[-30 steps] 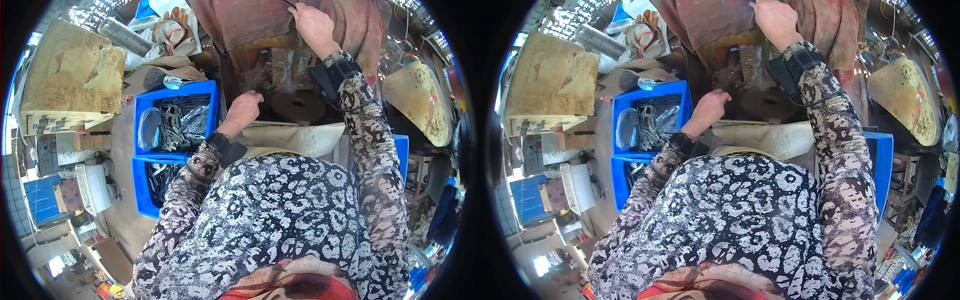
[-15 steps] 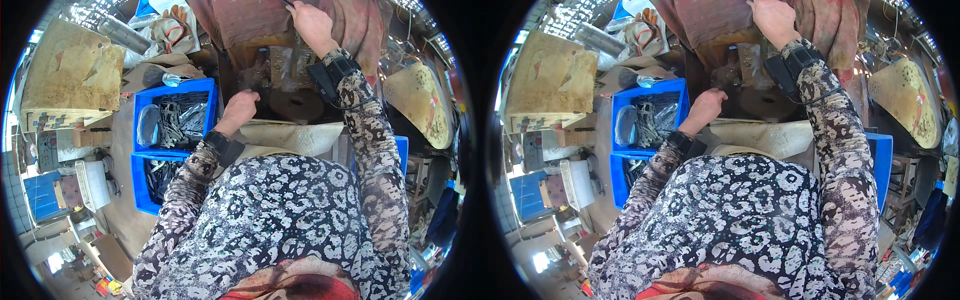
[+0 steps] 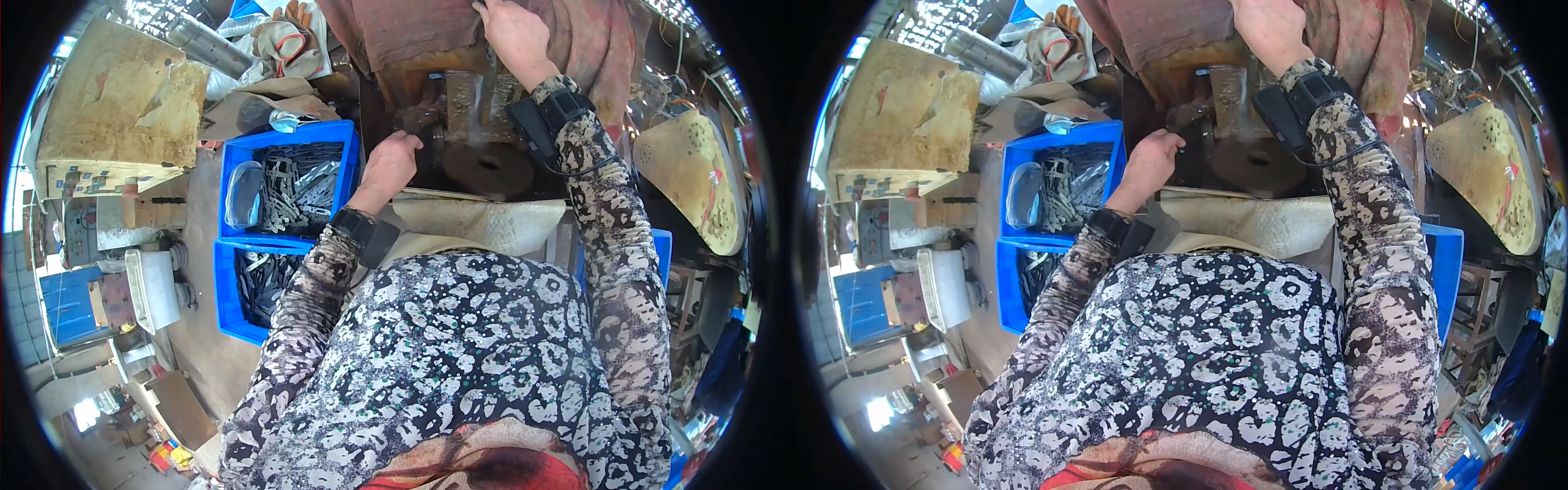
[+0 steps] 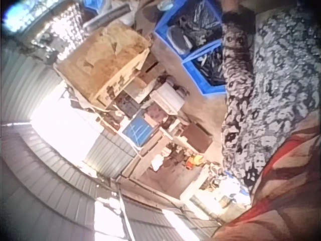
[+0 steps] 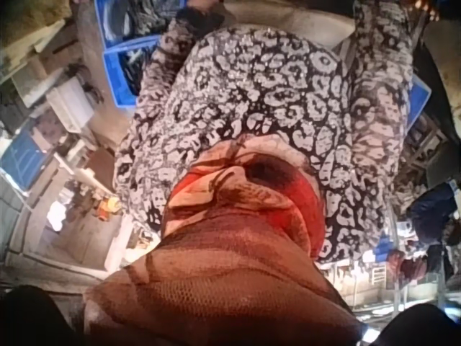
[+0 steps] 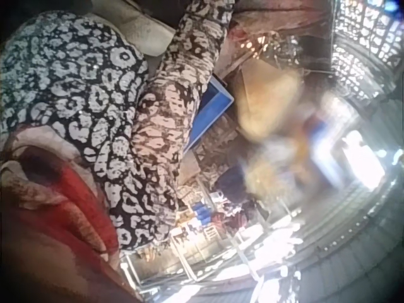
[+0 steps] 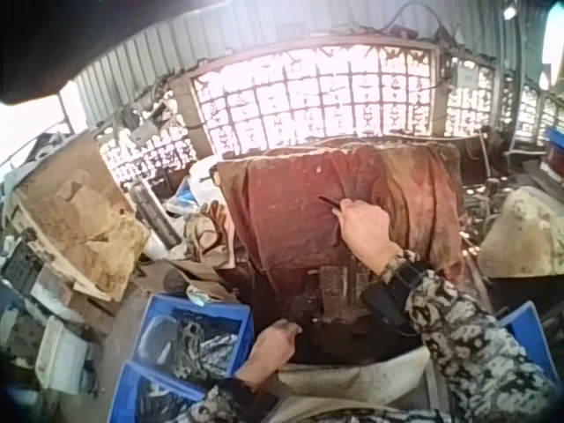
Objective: The person picks up metal pieces from a blue bin, holds them against a grinding wheel while water flows over them, and then places the finished pieces into a separate blue bin.
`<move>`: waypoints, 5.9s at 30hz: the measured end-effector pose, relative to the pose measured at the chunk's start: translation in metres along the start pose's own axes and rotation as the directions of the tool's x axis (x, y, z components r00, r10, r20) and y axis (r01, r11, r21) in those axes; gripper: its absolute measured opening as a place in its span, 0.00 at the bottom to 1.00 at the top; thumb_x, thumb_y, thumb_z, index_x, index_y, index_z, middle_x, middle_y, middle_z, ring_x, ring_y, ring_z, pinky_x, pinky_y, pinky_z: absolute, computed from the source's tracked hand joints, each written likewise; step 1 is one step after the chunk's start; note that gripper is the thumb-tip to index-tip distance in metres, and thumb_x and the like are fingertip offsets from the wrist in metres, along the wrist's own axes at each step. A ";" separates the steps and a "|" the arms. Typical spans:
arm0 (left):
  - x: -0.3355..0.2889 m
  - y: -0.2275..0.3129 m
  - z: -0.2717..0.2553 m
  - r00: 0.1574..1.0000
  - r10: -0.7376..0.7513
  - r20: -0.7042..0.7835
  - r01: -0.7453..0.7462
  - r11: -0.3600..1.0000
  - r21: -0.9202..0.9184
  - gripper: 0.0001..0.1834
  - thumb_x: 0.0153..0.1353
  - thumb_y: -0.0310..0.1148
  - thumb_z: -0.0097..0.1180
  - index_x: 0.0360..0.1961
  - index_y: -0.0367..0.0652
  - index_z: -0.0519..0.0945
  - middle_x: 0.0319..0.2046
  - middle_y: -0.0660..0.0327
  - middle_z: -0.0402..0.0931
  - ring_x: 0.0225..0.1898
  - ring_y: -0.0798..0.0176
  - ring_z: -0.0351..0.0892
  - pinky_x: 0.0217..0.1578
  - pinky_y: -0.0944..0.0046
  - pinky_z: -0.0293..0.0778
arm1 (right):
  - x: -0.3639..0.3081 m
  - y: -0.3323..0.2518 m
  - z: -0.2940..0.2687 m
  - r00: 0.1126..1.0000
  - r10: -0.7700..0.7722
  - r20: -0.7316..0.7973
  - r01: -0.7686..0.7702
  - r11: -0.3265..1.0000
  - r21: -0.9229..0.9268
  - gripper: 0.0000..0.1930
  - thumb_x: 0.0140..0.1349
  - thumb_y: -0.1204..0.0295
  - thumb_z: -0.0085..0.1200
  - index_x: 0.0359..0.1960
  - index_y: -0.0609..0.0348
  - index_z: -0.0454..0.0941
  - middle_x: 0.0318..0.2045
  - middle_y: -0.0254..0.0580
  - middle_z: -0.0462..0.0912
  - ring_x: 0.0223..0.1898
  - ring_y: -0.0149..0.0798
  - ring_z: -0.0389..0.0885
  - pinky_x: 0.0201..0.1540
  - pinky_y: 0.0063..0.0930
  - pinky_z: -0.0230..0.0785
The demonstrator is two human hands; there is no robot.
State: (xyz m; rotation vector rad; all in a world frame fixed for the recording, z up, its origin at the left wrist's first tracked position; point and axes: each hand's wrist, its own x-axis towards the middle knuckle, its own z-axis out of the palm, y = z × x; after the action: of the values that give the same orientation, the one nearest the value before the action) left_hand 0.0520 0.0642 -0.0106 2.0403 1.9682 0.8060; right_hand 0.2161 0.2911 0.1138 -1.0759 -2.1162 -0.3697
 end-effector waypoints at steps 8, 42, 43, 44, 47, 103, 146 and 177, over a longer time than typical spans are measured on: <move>-0.001 0.002 0.002 1.000 -0.009 -0.020 0.009 1.000 -0.005 0.08 0.57 0.23 0.51 0.34 0.40 0.82 0.34 0.51 0.78 0.40 0.45 0.78 0.41 0.52 0.75 | 0.001 -0.004 -0.007 1.000 -0.008 -0.006 0.008 1.000 0.006 0.12 0.64 0.61 0.52 0.28 0.55 0.76 0.23 0.45 0.80 0.27 0.50 0.82 0.28 0.44 0.74; 0.004 -0.006 0.007 0.978 0.101 -0.182 -0.110 0.993 -0.040 0.14 0.55 0.17 0.48 0.39 0.41 0.82 0.34 0.50 0.77 0.36 0.45 0.78 0.39 0.52 0.76 | -0.015 -0.002 -0.042 0.989 0.079 0.122 -0.088 0.993 0.073 0.16 0.66 0.56 0.50 0.36 0.57 0.78 0.27 0.53 0.82 0.33 0.56 0.82 0.35 0.48 0.73; 0.012 -0.008 0.009 0.961 0.133 -0.243 -0.150 0.987 -0.052 0.15 0.54 0.16 0.48 0.40 0.41 0.82 0.33 0.51 0.77 0.34 0.47 0.79 0.38 0.53 0.76 | -0.015 0.003 -0.043 0.988 0.058 0.145 -0.075 0.991 0.114 0.20 0.69 0.52 0.45 0.40 0.56 0.78 0.28 0.55 0.82 0.35 0.59 0.81 0.37 0.49 0.73; 0.011 -0.009 0.008 0.931 0.176 -0.320 -0.208 0.976 -0.068 0.16 0.54 0.15 0.48 0.41 0.41 0.82 0.32 0.51 0.77 0.32 0.49 0.79 0.36 0.55 0.77 | -0.030 0.002 -0.056 0.986 0.053 0.161 -0.083 0.979 0.188 0.19 0.67 0.54 0.48 0.42 0.58 0.79 0.31 0.59 0.81 0.38 0.60 0.79 0.38 0.47 0.72; 0.019 -0.010 0.005 0.944 0.089 -0.318 -0.153 0.972 -0.181 0.18 0.53 0.15 0.49 0.42 0.41 0.82 0.30 0.52 0.77 0.27 0.53 0.78 0.33 0.58 0.76 | -0.075 -0.004 -0.093 0.983 0.027 0.183 -0.095 0.922 0.376 0.15 0.66 0.60 0.53 0.41 0.59 0.80 0.32 0.59 0.81 0.38 0.60 0.80 0.39 0.44 0.72; 0.026 0.033 -0.059 0.988 0.075 0.134 -0.012 0.908 -0.418 0.39 0.55 0.13 0.45 0.70 0.47 0.61 0.42 0.46 0.80 0.30 0.59 0.82 0.32 0.63 0.79 | -0.177 -0.041 -0.081 0.549 0.285 0.786 -0.482 -0.660 0.576 0.12 0.71 0.72 0.48 0.51 0.64 0.73 0.32 0.34 0.75 0.30 0.28 0.71 0.40 0.29 0.72; 0.065 0.011 -0.013 0.912 0.321 0.255 -0.284 0.943 -0.172 0.25 0.56 0.21 0.54 0.56 0.47 0.75 0.41 0.50 0.81 0.42 0.46 0.80 0.45 0.54 0.77 | -0.272 -0.063 -0.194 0.515 0.323 0.794 -0.846 0.041 0.532 0.23 0.54 0.77 0.68 0.54 0.57 0.78 0.33 0.20 0.75 0.33 0.17 0.69 0.37 0.15 0.64; -0.007 0.026 -0.034 0.976 0.160 0.148 -0.169 0.985 0.047 0.13 0.64 0.32 0.52 0.47 0.41 0.82 0.43 0.48 0.82 0.44 0.45 0.80 0.47 0.54 0.75 | 0.010 0.000 -0.039 0.834 0.469 0.292 -0.552 0.692 0.465 0.18 0.57 0.52 0.58 0.38 0.52 0.84 0.33 0.45 0.83 0.42 0.51 0.81 0.44 0.45 0.71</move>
State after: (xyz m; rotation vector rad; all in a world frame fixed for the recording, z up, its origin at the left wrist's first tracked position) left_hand 0.0573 0.0470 0.0283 2.2510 1.7853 0.6183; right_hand 0.2308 0.2752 0.1482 -1.3066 -1.7600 0.5690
